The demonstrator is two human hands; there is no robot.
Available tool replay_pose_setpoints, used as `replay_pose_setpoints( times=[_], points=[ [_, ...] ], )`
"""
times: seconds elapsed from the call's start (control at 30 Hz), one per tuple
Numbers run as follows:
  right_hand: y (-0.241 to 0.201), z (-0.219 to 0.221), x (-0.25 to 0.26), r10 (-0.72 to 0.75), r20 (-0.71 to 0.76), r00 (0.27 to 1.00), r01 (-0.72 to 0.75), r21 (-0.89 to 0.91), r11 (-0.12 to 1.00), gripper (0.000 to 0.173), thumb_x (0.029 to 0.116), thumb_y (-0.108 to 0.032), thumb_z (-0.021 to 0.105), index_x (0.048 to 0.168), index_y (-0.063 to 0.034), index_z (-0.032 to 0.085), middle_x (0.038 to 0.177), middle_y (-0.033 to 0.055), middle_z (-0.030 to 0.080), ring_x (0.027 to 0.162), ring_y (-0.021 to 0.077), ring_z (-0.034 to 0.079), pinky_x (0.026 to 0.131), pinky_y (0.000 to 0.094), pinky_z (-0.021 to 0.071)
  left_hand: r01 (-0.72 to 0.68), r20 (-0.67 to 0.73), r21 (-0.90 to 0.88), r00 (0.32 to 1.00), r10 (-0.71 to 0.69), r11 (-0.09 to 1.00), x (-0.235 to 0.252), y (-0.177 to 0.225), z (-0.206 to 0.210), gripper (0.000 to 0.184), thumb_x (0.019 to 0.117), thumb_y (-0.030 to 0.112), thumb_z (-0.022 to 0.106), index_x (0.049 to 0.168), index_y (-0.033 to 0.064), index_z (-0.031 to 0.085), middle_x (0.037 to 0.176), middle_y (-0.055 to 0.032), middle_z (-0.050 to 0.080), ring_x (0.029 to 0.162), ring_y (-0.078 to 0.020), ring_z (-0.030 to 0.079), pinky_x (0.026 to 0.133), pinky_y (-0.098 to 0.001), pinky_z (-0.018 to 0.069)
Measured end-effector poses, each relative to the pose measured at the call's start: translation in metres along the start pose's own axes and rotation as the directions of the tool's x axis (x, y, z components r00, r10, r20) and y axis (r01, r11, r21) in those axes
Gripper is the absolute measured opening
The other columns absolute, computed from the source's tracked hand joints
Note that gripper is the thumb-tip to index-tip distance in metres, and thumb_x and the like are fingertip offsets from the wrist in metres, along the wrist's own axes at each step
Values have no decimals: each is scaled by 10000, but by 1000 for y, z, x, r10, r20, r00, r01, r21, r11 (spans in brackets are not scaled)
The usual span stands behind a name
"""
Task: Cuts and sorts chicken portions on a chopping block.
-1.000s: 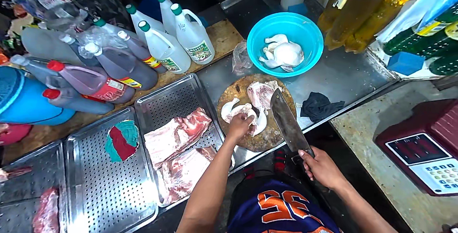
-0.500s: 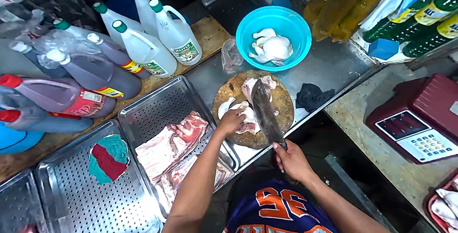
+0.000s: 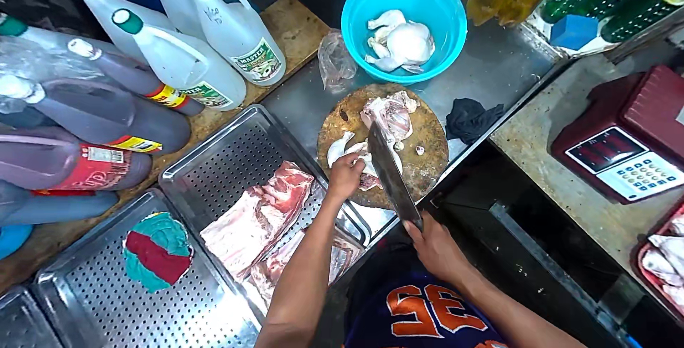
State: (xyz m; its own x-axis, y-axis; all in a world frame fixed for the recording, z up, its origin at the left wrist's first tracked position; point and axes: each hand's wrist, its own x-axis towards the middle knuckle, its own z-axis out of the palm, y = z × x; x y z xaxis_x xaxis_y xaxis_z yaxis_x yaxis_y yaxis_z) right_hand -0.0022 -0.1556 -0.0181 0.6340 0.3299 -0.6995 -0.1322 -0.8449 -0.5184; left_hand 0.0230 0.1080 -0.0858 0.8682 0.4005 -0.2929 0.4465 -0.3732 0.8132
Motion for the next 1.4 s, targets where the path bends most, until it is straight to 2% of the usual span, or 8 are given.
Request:
replay_pose_setpoints(
  times=[0.2,0.5,0.67,0.73,0.9,1.0,1.2,1.4],
  points=[
    [34,-22,-39,32,63,998,-38,95,995,427,1042,-546,491,1148,-145,594,701,30,641,556,190,653,564,416,605,57,-40,-491,995,-88,869,-1,-13,1,226,1055,217,531,903,87,636,630,-24,524,480,-122,453,459,-288,413],
    [-36,-32,41,-54,17,998,49,201,978,465,1072,-511,467,1229,-81,548,781,77,627,585,200,657,584,402,609,10,-73,-72,997,-16,997,-11,18,-12,230,1039,254,553,958,99,703,699,-64,622,591,-193,585,580,-426,512],
    [15,-70,-16,-21,373,928,-56,194,979,441,1076,-476,490,1227,-66,554,735,90,609,537,214,612,530,398,578,-35,-247,-34,969,25,999,-20,34,-50,241,1041,212,539,1082,58,719,837,-131,688,706,-248,649,672,-507,550],
    [38,-82,-39,-2,399,917,-70,165,984,398,1075,-458,504,1188,-82,573,723,86,624,531,212,622,518,387,576,-76,-359,-119,933,28,990,-27,41,-75,234,1041,202,537,1087,48,708,826,-110,682,646,-205,619,615,-448,543],
    [50,-98,-35,-101,79,992,78,258,963,365,1063,-450,521,1157,-103,587,682,57,617,500,191,614,487,366,576,-430,-557,-312,805,204,847,-44,76,-119,145,1030,188,529,930,148,627,705,54,609,522,-65,529,485,-252,477],
    [65,-107,-14,-133,-162,978,152,110,982,403,1046,-494,514,1165,-120,604,685,25,628,531,172,634,533,390,590,-618,-622,-292,703,346,730,-45,111,-125,106,1016,146,531,947,170,608,718,75,627,544,-57,562,490,-227,492],
    [108,-135,50,-105,-227,968,121,54,991,440,1049,-532,497,1148,-118,608,708,45,640,561,191,656,569,424,607,-706,-648,-94,579,495,702,-71,195,-81,48,994,217,609,1018,182,587,813,62,621,637,-66,607,549,-236,540],
    [120,-155,94,-89,-52,995,92,55,994,472,1054,-527,499,1188,-85,595,751,91,655,595,233,666,612,454,603,-527,-370,166,750,548,834,0,222,26,97,930,160,698,940,95,626,779,-39,631,626,-152,607,557,-356,546]
  ],
)
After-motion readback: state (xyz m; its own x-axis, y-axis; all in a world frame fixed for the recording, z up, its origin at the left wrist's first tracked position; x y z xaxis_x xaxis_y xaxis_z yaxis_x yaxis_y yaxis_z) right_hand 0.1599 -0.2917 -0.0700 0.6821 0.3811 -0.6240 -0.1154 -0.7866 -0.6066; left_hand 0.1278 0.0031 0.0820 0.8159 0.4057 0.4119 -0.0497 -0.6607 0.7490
